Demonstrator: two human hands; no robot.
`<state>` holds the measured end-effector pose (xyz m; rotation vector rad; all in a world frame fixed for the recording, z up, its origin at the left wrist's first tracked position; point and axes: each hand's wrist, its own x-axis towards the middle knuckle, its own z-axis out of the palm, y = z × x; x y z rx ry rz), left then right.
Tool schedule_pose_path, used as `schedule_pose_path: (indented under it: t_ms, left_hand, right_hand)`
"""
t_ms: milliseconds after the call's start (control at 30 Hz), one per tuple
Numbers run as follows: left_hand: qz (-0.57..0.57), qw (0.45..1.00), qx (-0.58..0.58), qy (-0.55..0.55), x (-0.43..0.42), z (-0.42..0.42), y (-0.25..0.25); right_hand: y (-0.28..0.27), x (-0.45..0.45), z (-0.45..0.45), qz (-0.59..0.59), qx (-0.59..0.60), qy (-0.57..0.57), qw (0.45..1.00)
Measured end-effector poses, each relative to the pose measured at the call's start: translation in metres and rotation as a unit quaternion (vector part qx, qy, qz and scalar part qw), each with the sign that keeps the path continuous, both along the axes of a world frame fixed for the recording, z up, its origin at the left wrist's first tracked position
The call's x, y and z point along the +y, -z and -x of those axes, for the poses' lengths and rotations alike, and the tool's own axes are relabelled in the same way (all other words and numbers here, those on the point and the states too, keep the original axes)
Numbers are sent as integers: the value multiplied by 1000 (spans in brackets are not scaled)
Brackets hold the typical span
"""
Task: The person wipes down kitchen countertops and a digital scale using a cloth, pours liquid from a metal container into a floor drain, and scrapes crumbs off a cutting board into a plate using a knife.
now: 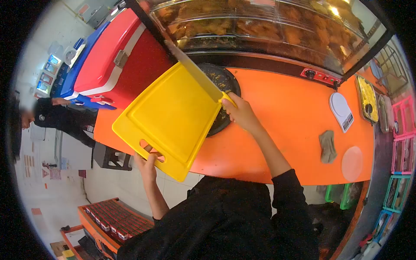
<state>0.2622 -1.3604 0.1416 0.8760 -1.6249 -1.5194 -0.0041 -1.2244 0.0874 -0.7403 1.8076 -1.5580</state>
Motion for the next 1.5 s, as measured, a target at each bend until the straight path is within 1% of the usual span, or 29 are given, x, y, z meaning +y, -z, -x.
schedule_pose_path:
  t_ms: [100, 133, 233, 267, 367, 433, 467, 500, 600, 633, 700, 733, 767, 800, 867, 933, 1033, 1133, 1233, 1300, 1333, 1433, 1500]
  left_hand:
    - [12, 1000, -2, 2, 4, -4, 3]
    - [15, 1000, -1, 4, 6, -5, 5]
    - [29, 999, 5, 19, 9, -9, 13]
    - [25, 999, 10, 19, 8, -10, 14]
    - [2, 1000, 23, 11, 4, -11, 15]
    - [-18, 999, 32, -1, 1, -9, 13]
    - [-16, 999, 34, -13, 0, -10, 14]
    - [-15, 999, 36, -25, -2, -9, 15]
    - [-4, 999, 26, -38, -3, -7, 15]
    - [1, 999, 22, -41, -3, -6, 15]
    - [4, 999, 32, -33, -5, -8, 20]
    - [7, 999, 37, -28, -6, -8, 21]
    - [6, 999, 37, -22, -4, -6, 17]
    - [6, 999, 36, -16, -2, -5, 11]
    - [13, 999, 30, -6, 1, -3, 7]
    - [29, 999, 20, -1, 4, -3, 7]
    - [44, 999, 14, 1, 8, -1, 3]
    - [48, 999, 20, -8, 6, 0, 9]
    - [48, 999, 16, 1, 4, -1, 8]
    - [32, 999, 31, -5, 6, 1, 2]
    - [24, 999, 38, -7, 6, 3, 1]
    - [34, 999, 30, -28, 4, 1, 8]
    - [36, 999, 24, -20, 4, 2, 7]
  right_hand:
    - [-28, -29, 3, -28, -134, -77, 988]
    - [-23, -41, 3, -6, -172, -92, 981]
    - [-15, -54, 6, -34, -257, -120, 958]
    - [-2, -51, 10, -12, -272, -165, 948]
    - [3, -10, 9, -60, -232, -187, 953]
    - [9, 31, 10, -99, -225, -180, 953]
    - [4, 51, 8, -131, -220, -156, 954]
    - [-3, 68, 6, -163, -215, -130, 954]
    - [-8, 101, 7, -206, -235, -18, 950]
    - [-12, 102, 7, -196, -165, 3, 967]
    - [-21, 97, 5, -173, -24, 42, 984]
    - [-30, 87, -1, -155, 81, 63, 983]
    - [-41, 69, -9, -134, 186, 85, 970]
    - [-49, 51, -17, -112, 288, 106, 945]
    - [-43, 15, -24, -56, 352, 95, 930]
    - [-42, -17, -40, -84, 413, 88, 903]
    - [-34, -32, -63, -121, 431, 40, 893]
    - [-24, -20, -77, -181, 374, -2, 910]
    - [11, 0, -62, -220, 303, 31, 927]
    - [21, 22, -53, -195, 337, 81, 917]
    - [22, 30, -52, -181, 353, 107, 911]
    - [-4, 55, -59, -260, 355, 69, 895]
    - [-23, 61, -63, -269, 367, 46, 889]
